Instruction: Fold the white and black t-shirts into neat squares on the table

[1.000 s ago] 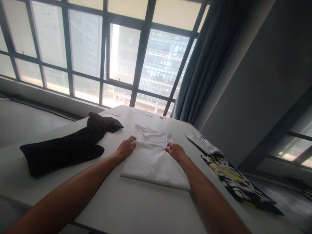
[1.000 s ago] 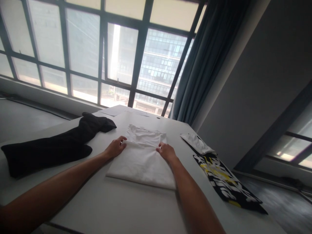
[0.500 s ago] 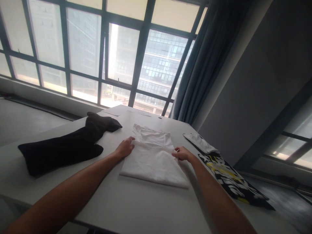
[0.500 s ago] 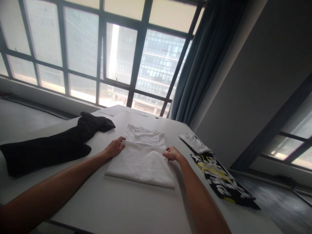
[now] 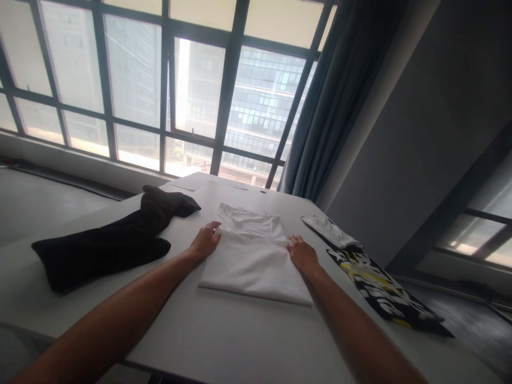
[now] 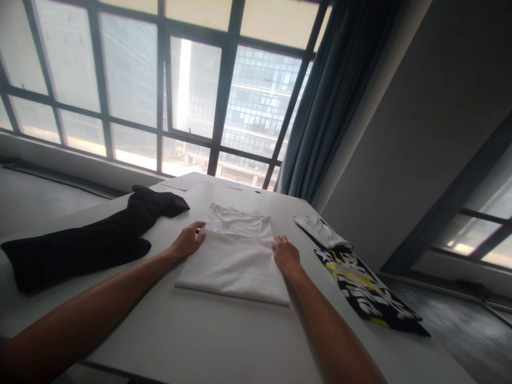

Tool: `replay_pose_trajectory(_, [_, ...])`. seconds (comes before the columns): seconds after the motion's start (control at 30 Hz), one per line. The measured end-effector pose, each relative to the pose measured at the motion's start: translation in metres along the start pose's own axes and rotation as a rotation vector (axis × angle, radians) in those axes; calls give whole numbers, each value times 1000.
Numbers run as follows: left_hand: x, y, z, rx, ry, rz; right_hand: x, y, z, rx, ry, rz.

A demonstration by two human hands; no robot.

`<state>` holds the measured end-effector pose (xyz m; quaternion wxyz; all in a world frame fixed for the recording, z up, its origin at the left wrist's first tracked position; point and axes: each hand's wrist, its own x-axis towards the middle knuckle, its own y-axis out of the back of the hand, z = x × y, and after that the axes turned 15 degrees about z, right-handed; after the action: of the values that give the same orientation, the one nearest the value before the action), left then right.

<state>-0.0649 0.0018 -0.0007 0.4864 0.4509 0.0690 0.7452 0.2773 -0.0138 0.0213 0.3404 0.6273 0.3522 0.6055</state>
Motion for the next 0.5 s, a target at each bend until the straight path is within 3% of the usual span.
replay_pose_trajectory(0.1, [-8, 1, 19, 34, -224, 3, -8, 12, -21, 25, 106, 16])
replay_pose_trajectory(0.17, [-19, -2, 30, 47, -318, -143, -14, 11, -33, 115, 213, -63])
replay_pose_trajectory(0.3, [-35, -10, 30, 178, -328, -461, -26, -9, -36, 162, 189, -280])
replay_pose_trajectory(0.5, [-22, -4, 1, 309, -246, -511, -32, -21, -9, 129, -2, -354])
